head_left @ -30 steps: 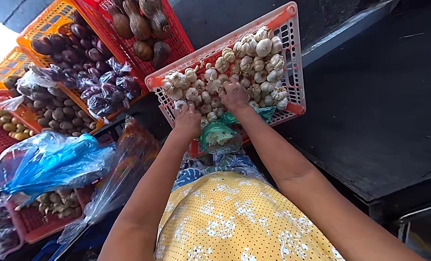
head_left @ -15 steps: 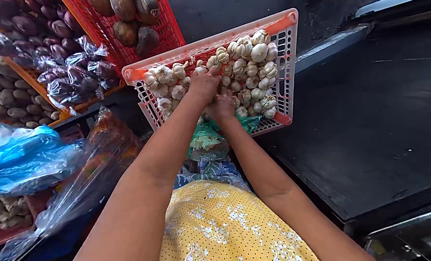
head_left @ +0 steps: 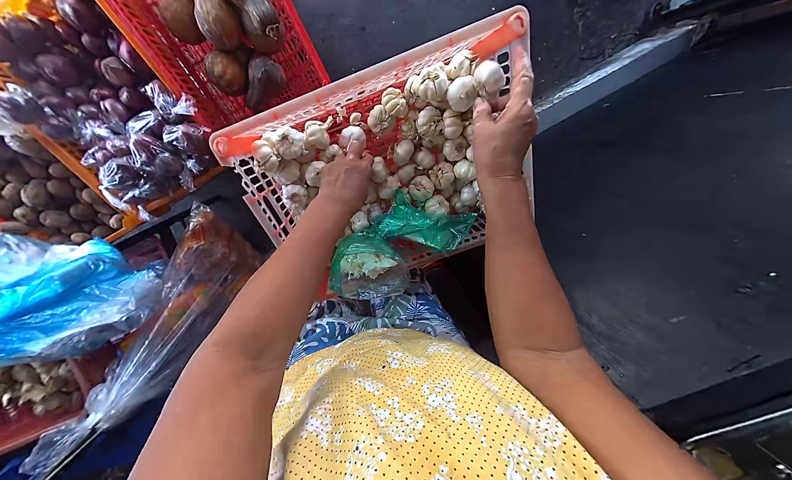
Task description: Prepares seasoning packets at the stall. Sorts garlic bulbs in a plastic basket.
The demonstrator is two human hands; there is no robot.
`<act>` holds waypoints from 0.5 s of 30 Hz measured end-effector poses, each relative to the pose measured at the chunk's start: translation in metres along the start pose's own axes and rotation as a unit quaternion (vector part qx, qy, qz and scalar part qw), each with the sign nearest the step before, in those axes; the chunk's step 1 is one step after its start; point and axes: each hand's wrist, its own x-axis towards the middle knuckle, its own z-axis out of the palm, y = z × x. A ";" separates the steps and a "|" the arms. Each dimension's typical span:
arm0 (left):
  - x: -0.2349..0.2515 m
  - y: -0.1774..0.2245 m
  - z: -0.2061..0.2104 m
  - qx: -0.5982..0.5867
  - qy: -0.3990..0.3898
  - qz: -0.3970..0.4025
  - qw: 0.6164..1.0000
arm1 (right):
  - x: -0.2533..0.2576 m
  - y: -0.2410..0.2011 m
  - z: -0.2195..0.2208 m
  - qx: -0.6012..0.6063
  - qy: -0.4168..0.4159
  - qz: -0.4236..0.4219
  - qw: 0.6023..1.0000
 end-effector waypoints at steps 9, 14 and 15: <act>0.008 0.014 0.013 -0.016 0.004 0.072 0.997 | -0.055 -0.011 0.075 -0.193 -0.302 -0.075 0.931; 0.013 0.027 0.007 -0.013 -0.037 0.012 0.999 | -0.051 -0.003 0.086 -0.169 -0.278 -0.086 0.942; 0.011 0.026 0.005 -0.033 -0.043 0.007 0.999 | -0.051 0.002 0.082 -0.117 -0.261 -0.088 0.954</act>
